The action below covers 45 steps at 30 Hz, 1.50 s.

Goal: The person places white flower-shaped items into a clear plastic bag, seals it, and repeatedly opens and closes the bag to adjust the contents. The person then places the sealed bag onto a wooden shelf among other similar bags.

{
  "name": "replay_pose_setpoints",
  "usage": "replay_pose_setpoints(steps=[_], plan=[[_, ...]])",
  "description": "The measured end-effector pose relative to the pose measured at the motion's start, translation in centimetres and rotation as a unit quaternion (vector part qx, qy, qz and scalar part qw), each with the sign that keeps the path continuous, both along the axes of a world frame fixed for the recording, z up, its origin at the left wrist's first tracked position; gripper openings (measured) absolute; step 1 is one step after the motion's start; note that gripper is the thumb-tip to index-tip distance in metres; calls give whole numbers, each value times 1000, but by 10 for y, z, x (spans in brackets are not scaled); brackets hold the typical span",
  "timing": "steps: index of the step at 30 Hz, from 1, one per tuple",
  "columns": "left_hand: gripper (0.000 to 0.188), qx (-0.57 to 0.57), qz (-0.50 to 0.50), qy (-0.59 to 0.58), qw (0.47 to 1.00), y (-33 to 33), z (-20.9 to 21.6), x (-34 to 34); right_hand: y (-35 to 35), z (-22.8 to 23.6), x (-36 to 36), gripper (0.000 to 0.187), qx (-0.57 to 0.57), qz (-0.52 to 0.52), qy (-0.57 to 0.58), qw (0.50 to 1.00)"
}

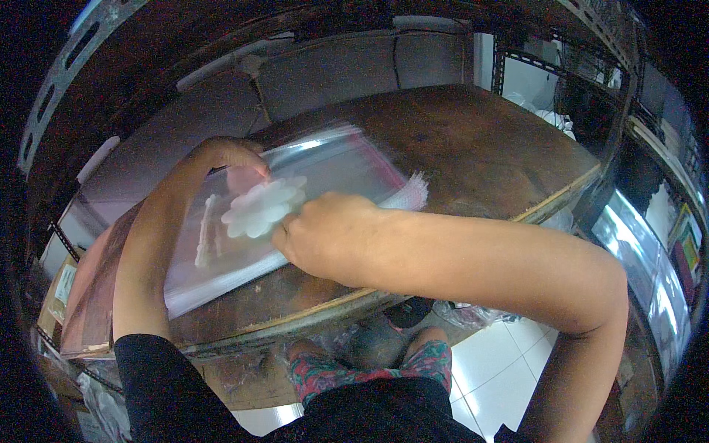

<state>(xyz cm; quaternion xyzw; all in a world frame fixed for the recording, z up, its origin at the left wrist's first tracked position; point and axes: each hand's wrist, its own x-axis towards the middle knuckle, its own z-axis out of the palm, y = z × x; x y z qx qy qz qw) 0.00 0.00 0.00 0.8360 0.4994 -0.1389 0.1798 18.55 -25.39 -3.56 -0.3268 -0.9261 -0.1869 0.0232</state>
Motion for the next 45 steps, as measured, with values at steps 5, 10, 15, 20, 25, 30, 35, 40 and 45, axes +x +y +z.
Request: replay_pose_setpoints(steps=[5, 10, 15, 20, 25, 30, 35, 40, 45], plan=[[71, -19, 30, -10, 999, 1, -4, 1, -1, 0, 2, 36, 17, -15, -26, 999], [60, -29, 56, -47, 997, 0, -6, 2, 3, -10, 6, 32, 112, 18, 23, 993], [59, -18, 34, -36, 999, 5, -12, 1, 13, -23, 12, 34, 160, 70, 85, 981], [71, 53, 44, -26, 997, 2, -14, -2, 16, -18, 17, 37, 150, 66, 103, 981], [74, 41, 52, -68, 995, -8, -12, -3, 16, -18, 13, 33, 209, 120, 61, 969], [93, 68, 58, -69, 994, -4, -18, -6, 24, -25, 15, 18, 226, 134, 80, 961], [85, 19, 50, -60, 997, -18, -9, -6, 19, -10, 22, 12, 226, 149, 73, 960], [73, 97, -22, -39, 994, -42, -14, -5, -20, -4, 43, 14, 225, 119, 53, 966], [67, 127, -43, -71, 988, -109, -12, 0, -69, -14, 71, 18, 207, 60, 62, 975]])
